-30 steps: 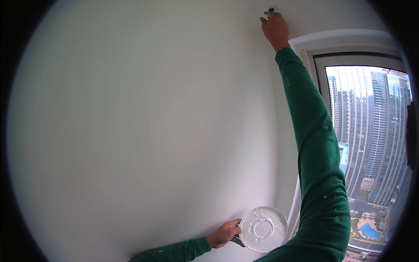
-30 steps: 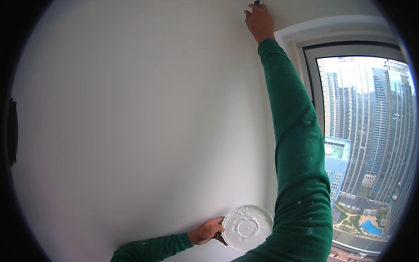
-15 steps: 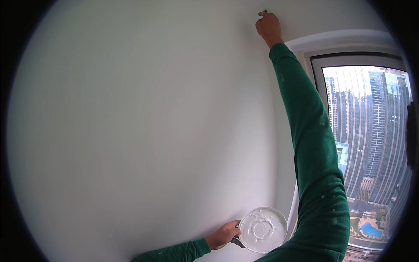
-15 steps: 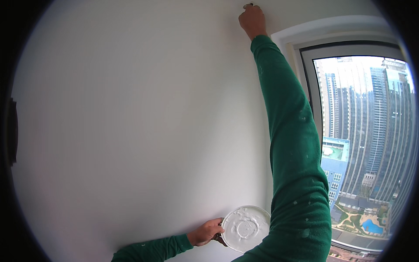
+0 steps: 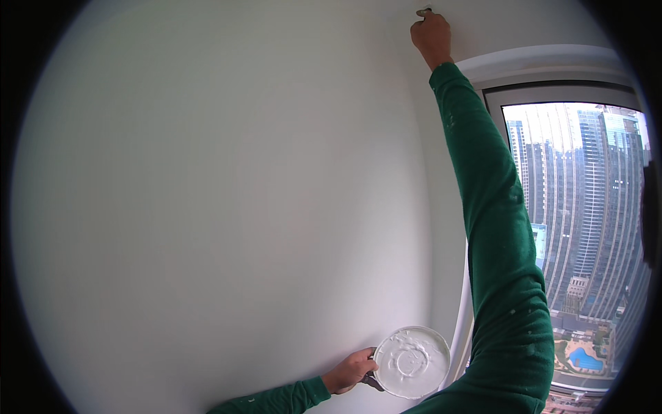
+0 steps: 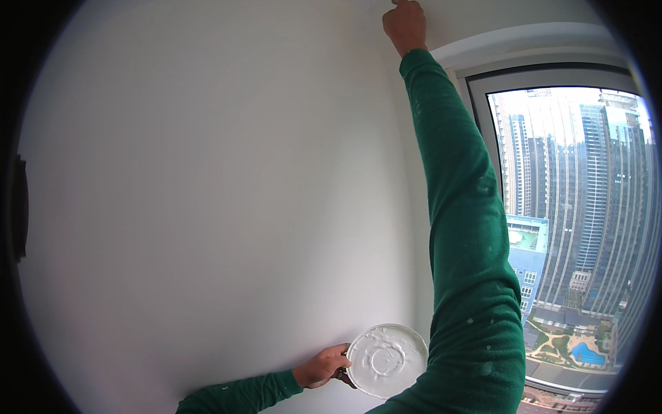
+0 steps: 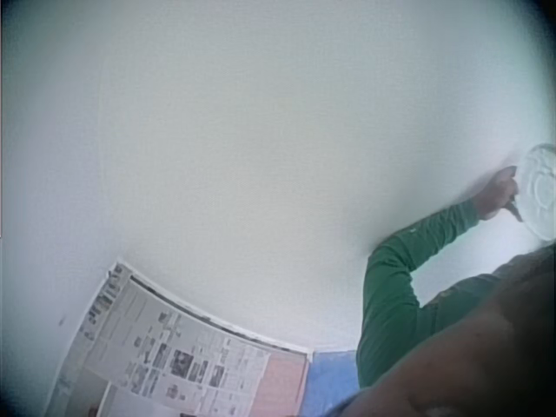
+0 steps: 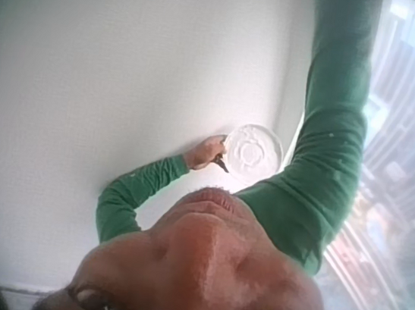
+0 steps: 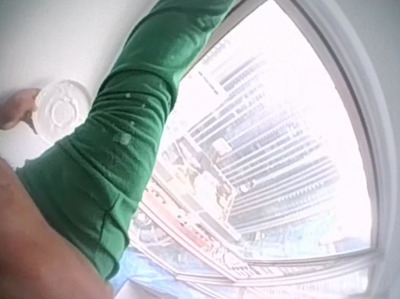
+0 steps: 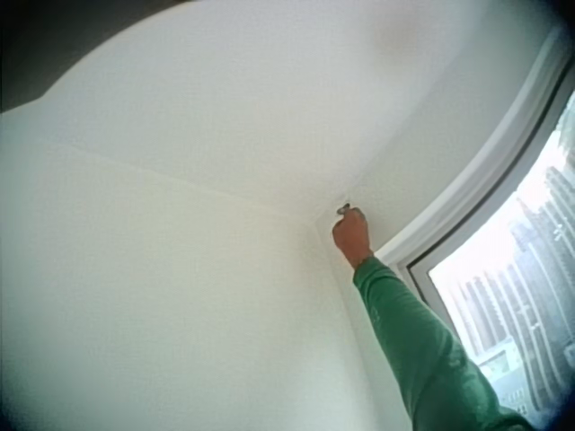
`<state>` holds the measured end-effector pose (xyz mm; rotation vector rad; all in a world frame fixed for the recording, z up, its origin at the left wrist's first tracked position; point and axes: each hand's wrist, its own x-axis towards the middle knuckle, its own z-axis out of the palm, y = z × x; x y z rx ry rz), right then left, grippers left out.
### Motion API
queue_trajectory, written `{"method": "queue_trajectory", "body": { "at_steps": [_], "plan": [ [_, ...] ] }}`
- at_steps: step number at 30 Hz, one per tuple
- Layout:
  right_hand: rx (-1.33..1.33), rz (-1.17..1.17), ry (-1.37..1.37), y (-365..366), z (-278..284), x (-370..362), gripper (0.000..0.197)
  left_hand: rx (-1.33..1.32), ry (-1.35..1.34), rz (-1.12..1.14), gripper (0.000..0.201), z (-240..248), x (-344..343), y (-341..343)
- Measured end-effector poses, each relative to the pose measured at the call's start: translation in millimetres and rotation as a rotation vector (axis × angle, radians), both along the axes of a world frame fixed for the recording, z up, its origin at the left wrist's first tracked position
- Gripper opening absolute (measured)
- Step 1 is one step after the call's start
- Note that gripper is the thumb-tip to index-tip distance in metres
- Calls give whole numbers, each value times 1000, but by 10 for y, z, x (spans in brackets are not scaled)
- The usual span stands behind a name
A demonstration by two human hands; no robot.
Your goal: The person uses a small brush to apply white paint to the upper sections of a wall and the ceiling. They repeatedly dip the brush into a small white container held in the other hand to reload paint. The work focuses on the edges and corners near a large window.
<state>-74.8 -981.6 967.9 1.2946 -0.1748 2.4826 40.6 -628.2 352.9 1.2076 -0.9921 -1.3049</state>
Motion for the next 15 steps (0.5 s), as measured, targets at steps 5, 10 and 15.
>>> {"method": "queue_trajectory", "body": {
  "at_steps": [5, 10, 15],
  "plan": [
    [59, -1, 24, 111, -29, 34, 34, 12, 10, 6, 42, -10, 11, 10],
    [82, 52, 21, 172, -27, 85, 34, -2, 10, 5, 41, -17, 24, 35],
    [28, -27, 105, 25, 26, 188, 34, 1, 9, 5, 41, -24, 19, 19]
  ]
}}
